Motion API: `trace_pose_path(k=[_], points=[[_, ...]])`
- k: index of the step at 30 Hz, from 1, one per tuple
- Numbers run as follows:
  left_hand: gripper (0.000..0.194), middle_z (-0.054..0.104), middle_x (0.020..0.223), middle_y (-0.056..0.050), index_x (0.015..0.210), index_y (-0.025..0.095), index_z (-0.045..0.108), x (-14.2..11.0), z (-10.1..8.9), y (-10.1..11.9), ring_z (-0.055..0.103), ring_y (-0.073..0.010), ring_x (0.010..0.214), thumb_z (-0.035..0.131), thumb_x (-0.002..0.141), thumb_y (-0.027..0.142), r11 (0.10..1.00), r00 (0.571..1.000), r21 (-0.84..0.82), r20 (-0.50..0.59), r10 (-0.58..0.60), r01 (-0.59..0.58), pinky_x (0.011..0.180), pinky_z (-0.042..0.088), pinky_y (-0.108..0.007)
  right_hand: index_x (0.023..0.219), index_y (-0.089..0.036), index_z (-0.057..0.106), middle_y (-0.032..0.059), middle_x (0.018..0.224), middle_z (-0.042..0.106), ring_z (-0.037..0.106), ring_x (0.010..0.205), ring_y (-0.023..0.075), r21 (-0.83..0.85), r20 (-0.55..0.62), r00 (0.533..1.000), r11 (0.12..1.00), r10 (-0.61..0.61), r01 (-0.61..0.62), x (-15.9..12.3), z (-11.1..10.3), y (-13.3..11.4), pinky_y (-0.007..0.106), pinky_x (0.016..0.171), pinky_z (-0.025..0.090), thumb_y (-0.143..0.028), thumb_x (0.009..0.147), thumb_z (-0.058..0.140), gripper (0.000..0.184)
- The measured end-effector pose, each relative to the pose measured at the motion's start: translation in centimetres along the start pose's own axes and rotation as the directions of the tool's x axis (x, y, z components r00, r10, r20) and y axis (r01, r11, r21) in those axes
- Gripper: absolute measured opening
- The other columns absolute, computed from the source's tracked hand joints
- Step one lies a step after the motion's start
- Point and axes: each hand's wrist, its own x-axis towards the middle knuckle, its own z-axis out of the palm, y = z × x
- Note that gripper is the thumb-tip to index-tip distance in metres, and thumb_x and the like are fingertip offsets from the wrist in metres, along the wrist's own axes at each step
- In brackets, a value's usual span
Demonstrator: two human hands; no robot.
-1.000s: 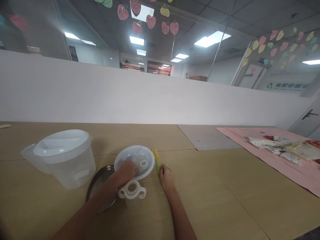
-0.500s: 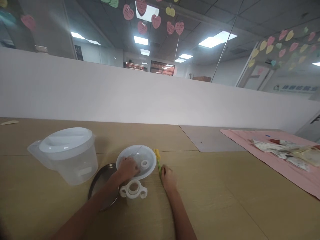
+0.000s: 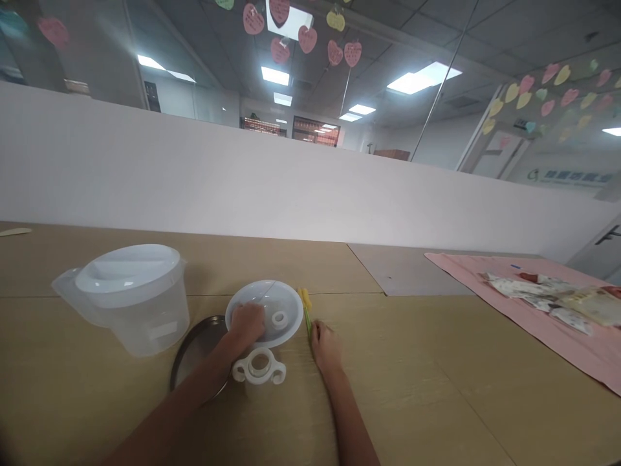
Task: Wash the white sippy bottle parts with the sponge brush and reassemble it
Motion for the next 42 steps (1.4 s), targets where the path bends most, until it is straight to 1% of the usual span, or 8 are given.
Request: trace_pose_path(k=[9, 15, 18, 21, 23, 29, 38, 42], points=[[0.016, 0.063, 0.07, -0.009, 0.064, 0.015, 0.058, -0.6, -3.0, -0.5, 0.058, -0.0243, 0.075, 0.046, 0.067, 0.025, 0.938, 0.991, -0.344, -0.137, -0.002, -0.046, 0.073, 0.039, -0.037, 0.082, -0.019, 0.06, 0.0045, 0.079, 0.066, 0.059, 0.072, 0.0147, 0.021, -0.004, 0.999, 0.999, -0.044, 0.044, -0.3, -0.5, -0.6, 0.022, 0.055, 0.028, -0.04, 0.089, 0.034, 0.035], [0.026, 0.057, 0.059, -0.002, 0.06, 0.016, 0.051, -0.3, -4.5, -0.8, 0.055, -0.0135, 0.059, 0.031, 0.071, 0.028, 0.683, 0.986, -0.713, -0.148, 0.074, -0.158, 0.058, 0.041, -0.024, 0.078, -0.017, 0.059, 0.005, 0.074, 0.065, 0.057, 0.066, 0.0144, 0.028, -0.054, 0.997, 0.998, -0.053, 0.055, -0.5, -0.3, -0.8, 0.022, 0.053, 0.028, -0.032, 0.087, 0.038, 0.028], [0.027, 0.049, 0.053, 0.001, 0.072, 0.013, 0.056, -0.6, -4.9, -0.5, 0.054, -0.0126, 0.055, 0.034, 0.068, 0.028, 0.413, 0.991, -0.901, -0.102, 0.091, -0.131, 0.058, 0.042, -0.024, 0.087, -0.015, 0.059, 0.0071, 0.075, 0.065, 0.058, 0.063, 0.0157, 0.077, -0.209, 0.978, 0.997, 0.001, 0.016, -0.6, -0.1, -0.7, 0.023, 0.052, 0.03, -0.033, 0.089, 0.03, 0.034], [0.026, 0.04, 0.049, 0.005, 0.078, 0.011, 0.06, -1.2, -5.5, 0.0, 0.046, -0.0096, 0.049, 0.045, 0.063, 0.026, -0.077, 0.988, -0.997, 0.021, 0.152, 0.033, 0.065, 0.043, -0.027, 0.098, -0.014, 0.056, 0.009, 0.082, 0.065, 0.06, 0.066, 0.0176, 0.16, -0.378, 0.925, 0.987, 0.032, 0.032, -1.1, -0.3, -1.1, 0.024, 0.054, 0.035, -0.037, 0.09, 0.024, 0.04], [0.023, 0.035, 0.048, 0.007, 0.076, 0.011, 0.061, -1.6, -5.9, 0.3, 0.039, -0.0068, 0.045, 0.052, 0.064, 0.028, -0.214, 0.981, -0.97, 0.075, 0.176, 0.112, 0.066, 0.043, -0.028, 0.103, -0.014, 0.055, 0.0097, 0.088, 0.066, 0.061, 0.071, 0.0183, 0.21, -0.451, 0.892, 0.972, -0.003, 0.109, -1.5, -0.4, -1.6, 0.025, 0.058, 0.039, -0.038, 0.09, 0.024, 0.041], [0.027, 0.043, 0.051, 0.005, 0.071, 0.013, 0.06, -2.4, -6.5, 0.7, 0.043, -0.0077, 0.05, 0.06, 0.07, 0.04, 0.116, 0.988, -0.991, -0.053, 0.145, -0.07, 0.056, 0.038, -0.022, 0.098, -0.013, 0.056, 0.0106, 0.086, 0.066, 0.062, 0.071, 0.0167, 0.216, -0.565, 0.808, 0.914, -0.169, 0.343, -2.6, -0.4, -2.8, 0.024, 0.061, 0.044, -0.036, 0.09, 0.031, 0.035], [0.024, 0.049, 0.059, 0.003, 0.084, 0.016, 0.056, -3.3, -6.1, 0.6, 0.049, -0.0102, 0.051, 0.04, 0.081, 0.033, 0.367, 0.978, -0.911, -0.139, 0.157, -0.188, 0.052, 0.038, -0.021, 0.095, -0.012, 0.056, 0.0094, 0.078, 0.066, 0.061, 0.064, 0.015, 0.181, -0.583, 0.779, 0.898, -0.231, 0.401, -2.8, -0.5, -3.1, 0.023, 0.058, 0.045, -0.031, 0.089, 0.036, 0.028], [0.028, 0.04, 0.055, 0.005, 0.079, 0.018, 0.057, -3.8, -6.6, 0.5, 0.042, -0.0103, 0.052, 0.042, 0.08, 0.041, 0.629, 0.956, -0.736, -0.29, 0.039, -0.249, 0.05, 0.032, -0.021, 0.093, -0.013, 0.056, 0.0075, 0.077, 0.066, 0.06, 0.061, 0.0133, 0.152, -0.599, 0.762, 0.9, -0.245, 0.409, -2.9, -0.5, -3.1, 0.022, 0.056, 0.044, -0.031, 0.088, 0.038, 0.026]])
